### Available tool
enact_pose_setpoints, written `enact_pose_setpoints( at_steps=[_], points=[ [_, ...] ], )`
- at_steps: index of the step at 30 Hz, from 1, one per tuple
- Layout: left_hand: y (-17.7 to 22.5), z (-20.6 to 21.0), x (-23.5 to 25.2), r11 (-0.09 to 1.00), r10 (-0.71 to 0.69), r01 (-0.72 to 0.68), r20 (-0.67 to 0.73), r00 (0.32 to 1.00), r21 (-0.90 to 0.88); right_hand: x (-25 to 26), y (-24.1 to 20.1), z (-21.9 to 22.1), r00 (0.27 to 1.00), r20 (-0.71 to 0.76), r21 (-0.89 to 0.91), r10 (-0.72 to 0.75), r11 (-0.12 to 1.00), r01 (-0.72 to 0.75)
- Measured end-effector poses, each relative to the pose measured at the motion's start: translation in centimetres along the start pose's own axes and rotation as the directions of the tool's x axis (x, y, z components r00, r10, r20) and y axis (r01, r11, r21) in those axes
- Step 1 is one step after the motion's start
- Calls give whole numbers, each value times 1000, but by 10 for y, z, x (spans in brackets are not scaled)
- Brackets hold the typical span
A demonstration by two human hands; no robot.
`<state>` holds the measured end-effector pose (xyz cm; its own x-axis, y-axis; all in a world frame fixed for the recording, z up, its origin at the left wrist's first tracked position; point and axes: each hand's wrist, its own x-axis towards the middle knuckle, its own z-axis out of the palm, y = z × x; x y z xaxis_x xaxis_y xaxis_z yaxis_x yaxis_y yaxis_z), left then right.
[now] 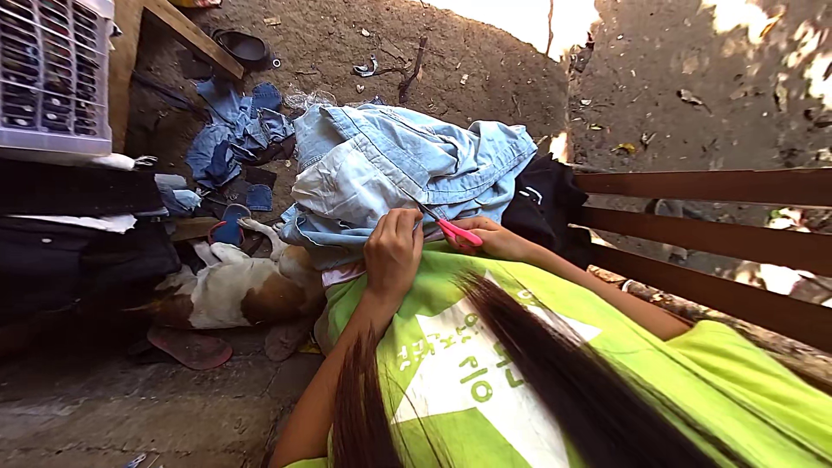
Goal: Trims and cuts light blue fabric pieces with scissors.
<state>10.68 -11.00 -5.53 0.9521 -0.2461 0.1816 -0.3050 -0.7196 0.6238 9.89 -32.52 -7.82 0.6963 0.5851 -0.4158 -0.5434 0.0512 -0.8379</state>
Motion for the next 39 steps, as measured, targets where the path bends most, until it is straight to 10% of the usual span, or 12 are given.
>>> enact_pose_setpoints(
  at_steps=[39],
  points=[
    [-7,-4,-2,996,-43,43,-2,999,-77,8,-10,15,993,-119,-209,14,977,-39]
  ],
)
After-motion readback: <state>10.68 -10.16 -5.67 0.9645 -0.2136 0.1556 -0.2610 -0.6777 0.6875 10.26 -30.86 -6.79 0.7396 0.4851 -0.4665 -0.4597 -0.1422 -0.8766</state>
